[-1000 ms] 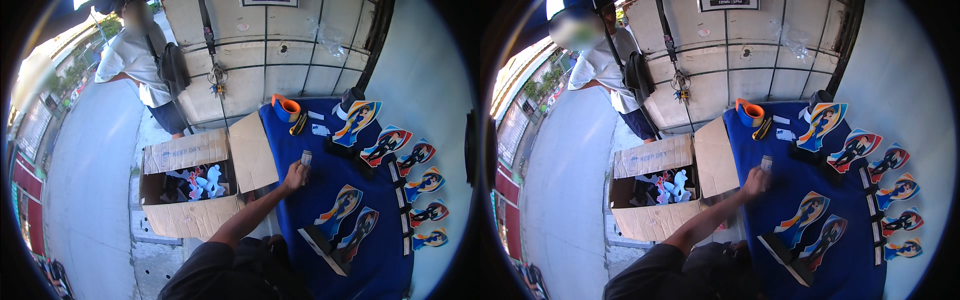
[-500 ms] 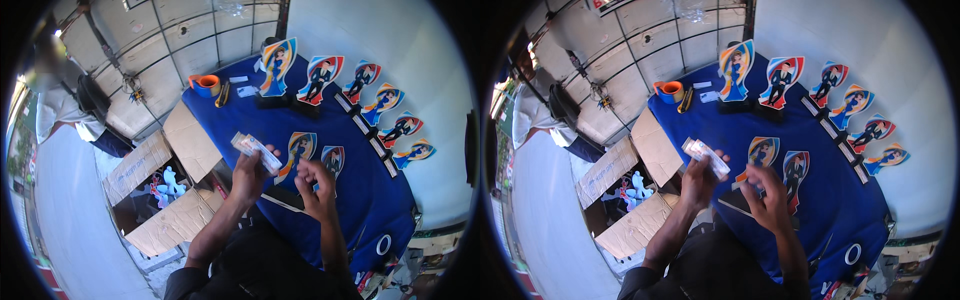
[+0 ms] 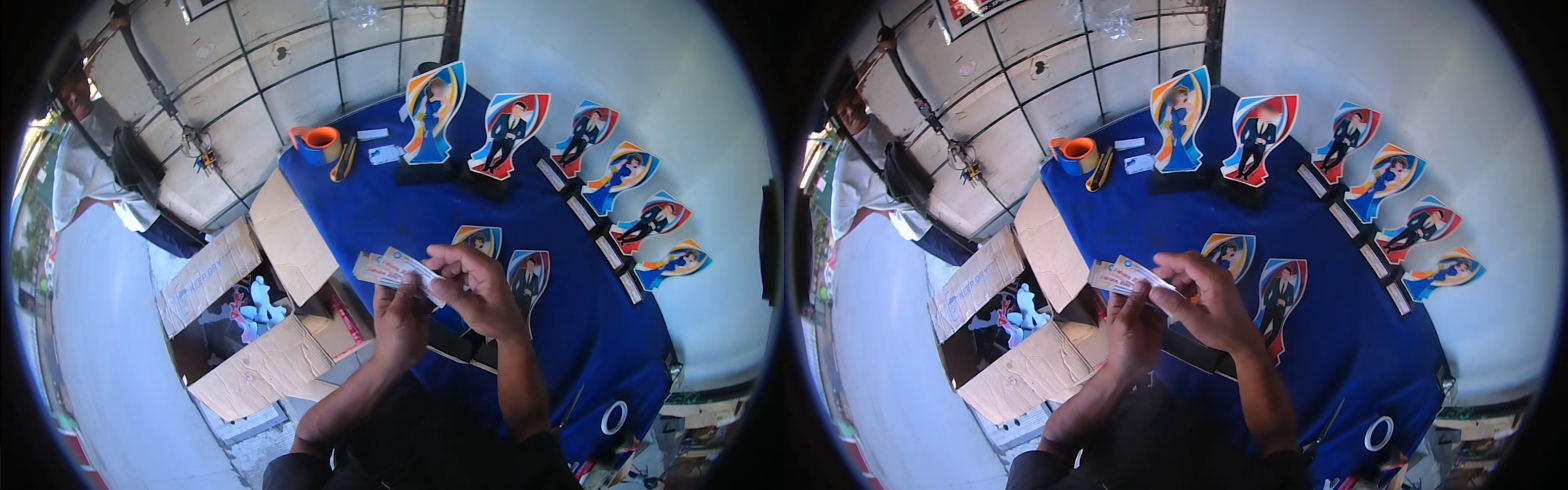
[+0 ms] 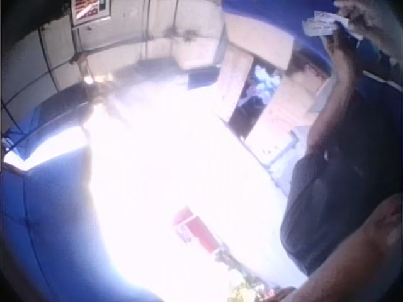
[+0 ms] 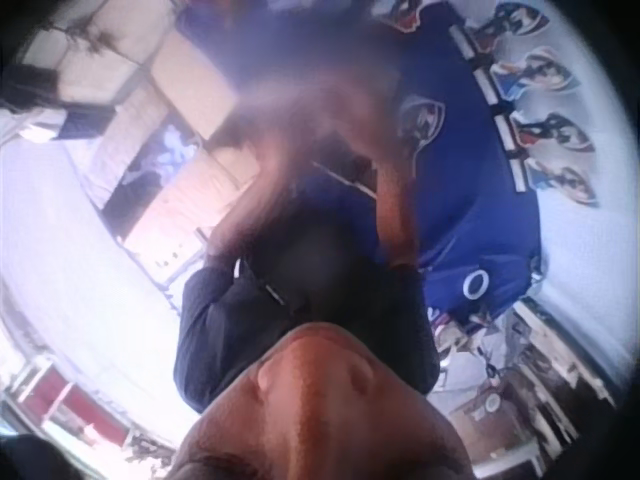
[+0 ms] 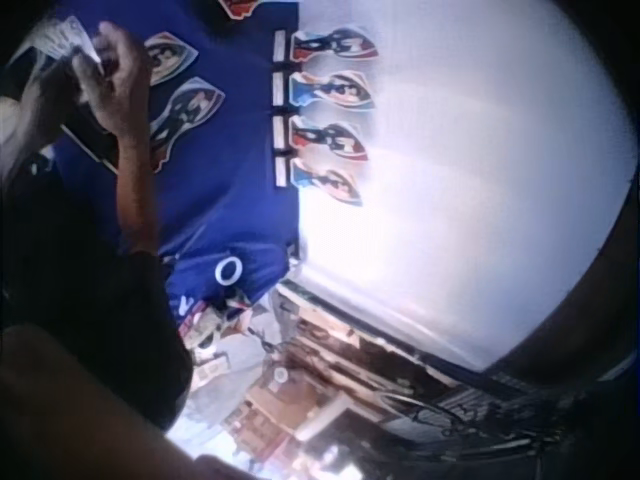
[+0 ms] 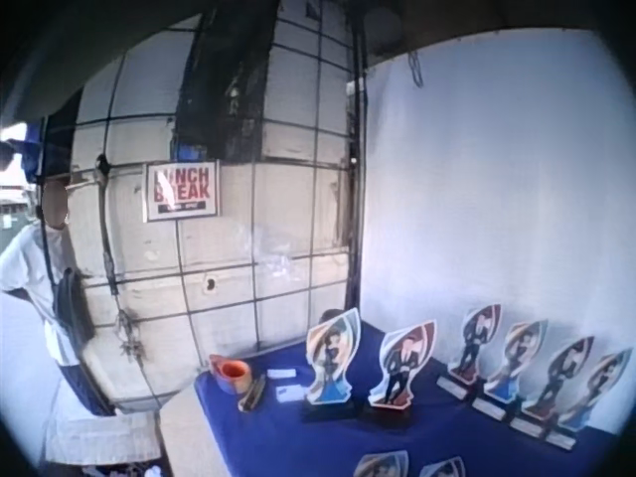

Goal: The person assembles decorative cutouts by attaching printed figures to black bases and affixing small paper labels to the front. They handle each cutout one at a time, place it on a blue-covered table, and use a marker to write on the label before pressing it into place.

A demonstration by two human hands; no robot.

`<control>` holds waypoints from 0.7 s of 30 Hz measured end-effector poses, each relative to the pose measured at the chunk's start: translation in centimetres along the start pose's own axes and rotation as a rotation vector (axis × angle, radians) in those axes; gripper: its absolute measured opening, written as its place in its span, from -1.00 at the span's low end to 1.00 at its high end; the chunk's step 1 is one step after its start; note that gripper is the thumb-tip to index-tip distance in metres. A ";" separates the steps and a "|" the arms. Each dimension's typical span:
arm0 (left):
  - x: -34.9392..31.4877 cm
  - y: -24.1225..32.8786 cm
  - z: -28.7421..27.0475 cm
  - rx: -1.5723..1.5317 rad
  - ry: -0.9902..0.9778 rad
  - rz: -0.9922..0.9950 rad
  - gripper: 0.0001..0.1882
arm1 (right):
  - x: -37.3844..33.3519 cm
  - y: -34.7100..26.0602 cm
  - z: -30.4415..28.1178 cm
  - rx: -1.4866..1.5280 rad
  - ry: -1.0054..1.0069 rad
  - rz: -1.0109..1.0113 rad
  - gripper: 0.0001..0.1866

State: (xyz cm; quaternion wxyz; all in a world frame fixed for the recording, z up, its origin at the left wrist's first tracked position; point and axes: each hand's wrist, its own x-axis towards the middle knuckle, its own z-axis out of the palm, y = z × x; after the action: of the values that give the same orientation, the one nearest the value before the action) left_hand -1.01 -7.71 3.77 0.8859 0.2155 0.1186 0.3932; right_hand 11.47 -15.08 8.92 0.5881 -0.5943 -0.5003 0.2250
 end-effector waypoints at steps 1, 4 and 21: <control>0.0 -0.3 0.1 0.021 0.041 -0.011 -0.72 | 0.0 0.3 0.1 -0.031 0.013 -0.031 -0.63; 0.0 -0.7 0.1 0.077 0.014 -0.017 -0.72 | 0.5 1.3 0.2 -0.193 0.114 -0.073 -0.69; 0.2 -1.4 0.7 0.264 0.053 -0.062 -0.81 | -1.3 2.5 0.1 -0.197 0.228 -0.005 -0.83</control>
State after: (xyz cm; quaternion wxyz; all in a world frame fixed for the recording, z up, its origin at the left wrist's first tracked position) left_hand 0.28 -8.56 3.68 0.8583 0.3157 0.1994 0.3521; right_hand 11.70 -15.71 6.21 0.5806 -0.6694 -0.4516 0.1044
